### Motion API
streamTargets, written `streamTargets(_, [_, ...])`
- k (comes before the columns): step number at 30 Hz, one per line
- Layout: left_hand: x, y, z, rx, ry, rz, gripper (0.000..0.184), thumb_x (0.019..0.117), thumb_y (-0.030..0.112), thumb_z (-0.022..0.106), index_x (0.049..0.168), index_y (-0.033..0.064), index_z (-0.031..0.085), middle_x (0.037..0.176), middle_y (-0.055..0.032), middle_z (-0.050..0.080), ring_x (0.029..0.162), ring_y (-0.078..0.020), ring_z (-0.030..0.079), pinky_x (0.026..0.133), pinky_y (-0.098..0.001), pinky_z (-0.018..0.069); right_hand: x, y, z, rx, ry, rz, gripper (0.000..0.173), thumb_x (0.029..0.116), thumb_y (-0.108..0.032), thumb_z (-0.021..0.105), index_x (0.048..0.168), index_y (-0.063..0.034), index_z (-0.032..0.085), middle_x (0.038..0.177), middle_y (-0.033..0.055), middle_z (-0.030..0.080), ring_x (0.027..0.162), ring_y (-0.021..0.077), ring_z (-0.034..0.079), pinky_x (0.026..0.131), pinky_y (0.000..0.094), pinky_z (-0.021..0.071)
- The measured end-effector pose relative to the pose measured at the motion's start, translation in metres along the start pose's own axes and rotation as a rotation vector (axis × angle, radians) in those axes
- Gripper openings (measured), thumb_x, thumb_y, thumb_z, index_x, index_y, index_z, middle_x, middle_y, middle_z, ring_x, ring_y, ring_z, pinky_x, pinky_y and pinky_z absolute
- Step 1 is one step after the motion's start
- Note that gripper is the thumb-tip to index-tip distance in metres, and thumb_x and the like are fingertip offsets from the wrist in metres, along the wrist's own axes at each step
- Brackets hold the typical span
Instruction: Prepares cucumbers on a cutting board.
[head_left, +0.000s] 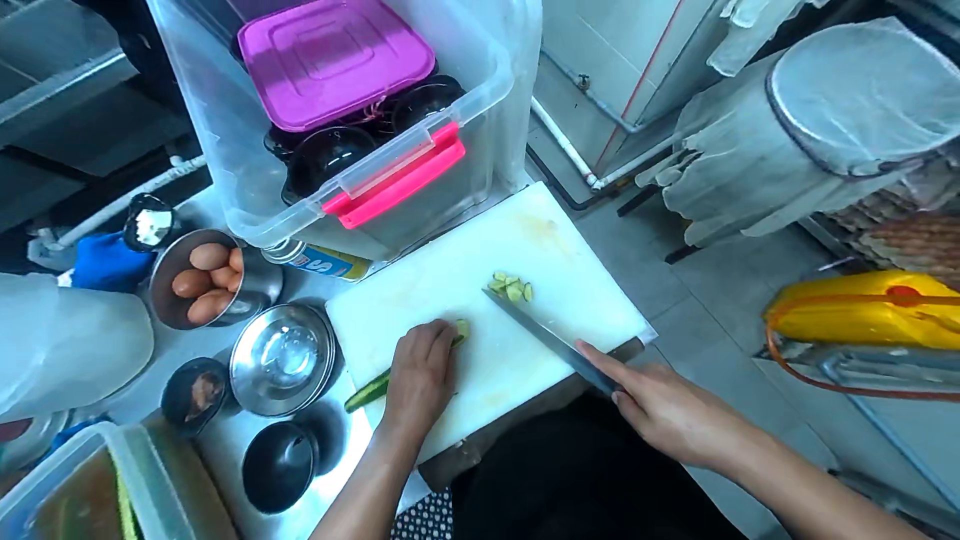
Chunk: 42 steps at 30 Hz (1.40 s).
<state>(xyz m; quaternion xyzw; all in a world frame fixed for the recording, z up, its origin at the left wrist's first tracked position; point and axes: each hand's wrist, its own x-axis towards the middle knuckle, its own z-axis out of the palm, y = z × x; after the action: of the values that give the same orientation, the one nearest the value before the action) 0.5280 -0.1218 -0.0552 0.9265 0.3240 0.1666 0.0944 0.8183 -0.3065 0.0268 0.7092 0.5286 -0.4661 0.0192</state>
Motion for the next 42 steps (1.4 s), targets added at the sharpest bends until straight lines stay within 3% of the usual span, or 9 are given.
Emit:
streamTargets(2, [0.012,0.001,0.006,0.002,0.019,0.087,0.025,0.1007,0.014,0.056,0.119,0.0095,0.072,0.125,-0.007,0.069,0.116,-0.0258,0.064,0.097,-0.0445,0.0534,-0.003,-0.002,-0.001,-0.008,0.0,-0.018,0.071,0.1043,-0.017,0.045,0.165,-0.041,0.017,0.091,0.0149,0.069,0.081,0.0322,0.069,0.077,0.0533,0.0568])
streamTargets(6, [0.018,0.007,0.017,-0.079,-0.01,0.045,0.028,0.1014,0.021,0.055,0.121,0.0105,0.072,0.126,-0.0065,0.067,0.12,-0.0237,0.062,0.102,-0.0432,0.0523,-0.009,-0.01,-0.004,-0.069,0.017,-0.042,0.07,0.1039,-0.016,0.044,0.164,-0.042,0.018,0.093,0.0159,0.07,0.086,0.0354,0.07,0.079,0.0549,0.0569])
streamTargets(12, [0.009,0.018,0.024,-0.125,0.103,0.002,0.024,0.1,0.02,0.059,0.112,0.0077,0.076,0.119,-0.0074,0.069,0.116,-0.0237,0.064,0.101,-0.0413,0.0535,-0.028,-0.025,-0.004,-0.226,0.07,-0.105,0.076,0.0999,-0.011,0.048,0.163,-0.0438,0.021,0.089,0.0152,0.07,0.081,0.038,0.07,0.071,0.0564,0.0572])
streamTargets(18, [0.007,0.019,0.028,-0.122,0.146,0.013,0.022,0.0998,0.018,0.06,0.112,0.0081,0.076,0.119,-0.0065,0.069,0.117,-0.0235,0.063,0.103,-0.0412,0.0521,-0.029,-0.034,-0.009,-0.386,0.154,-0.118,0.079,0.0964,-0.008,0.052,0.161,-0.0456,0.026,0.084,0.0123,0.066,0.07,0.0331,0.067,0.06,0.0489,0.0563])
streamTargets(27, [0.004,0.02,0.03,-0.106,0.166,0.011,0.022,0.0991,0.018,0.061,0.112,0.0081,0.076,0.119,-0.0077,0.069,0.117,-0.0244,0.063,0.103,-0.0412,0.0517,-0.006,-0.052,-0.025,-0.329,-0.052,-0.044,0.082,0.0991,-0.005,0.048,0.163,-0.0452,0.016,0.091,0.016,0.069,0.086,0.0374,0.07,0.075,0.054,0.0574])
streamTargets(31, [0.0,0.025,0.028,-0.061,0.113,-0.054,0.025,0.0987,0.02,0.059,0.114,0.0102,0.075,0.131,-0.0104,0.066,0.126,-0.0284,0.061,0.106,-0.0461,0.0508,-0.019,-0.03,-0.016,-0.327,-0.019,-0.018,0.082,0.0989,-0.006,0.049,0.162,-0.0474,0.018,0.09,0.0174,0.07,0.082,0.0397,0.07,0.072,0.0566,0.057])
streamTargets(35, [-0.005,0.033,0.034,-0.017,0.186,-0.112,0.019,0.0967,0.016,0.06,0.108,0.0089,0.073,0.122,-0.0107,0.069,0.116,-0.0303,0.064,0.1,-0.0485,0.0514,-0.025,-0.017,-0.014,-0.274,-0.038,0.005,0.077,0.1019,-0.011,0.047,0.163,-0.0481,0.016,0.092,0.0164,0.07,0.084,0.0388,0.07,0.074,0.0572,0.0569])
streamTargets(38, [-0.003,0.042,0.038,-0.019,0.234,-0.181,0.027,0.0982,0.022,0.062,0.118,0.0044,0.07,0.123,-0.013,0.068,0.118,-0.0327,0.063,0.103,-0.0504,0.0492,-0.026,-0.018,-0.017,-0.233,-0.035,0.0,0.075,0.103,-0.013,0.045,0.163,-0.0478,0.015,0.091,0.016,0.07,0.084,0.0381,0.07,0.074,0.0571,0.0569])
streamTargets(42, [-0.008,0.045,0.038,-0.05,0.223,-0.176,0.027,0.0975,0.019,0.06,0.117,0.004,0.072,0.122,-0.0137,0.068,0.117,-0.0327,0.063,0.101,-0.0506,0.0503,-0.032,-0.021,-0.02,-0.242,-0.018,-0.079,0.077,0.101,-0.011,0.048,0.163,-0.0451,0.019,0.087,0.0151,0.07,0.079,0.0375,0.07,0.071,0.0565,0.0566])
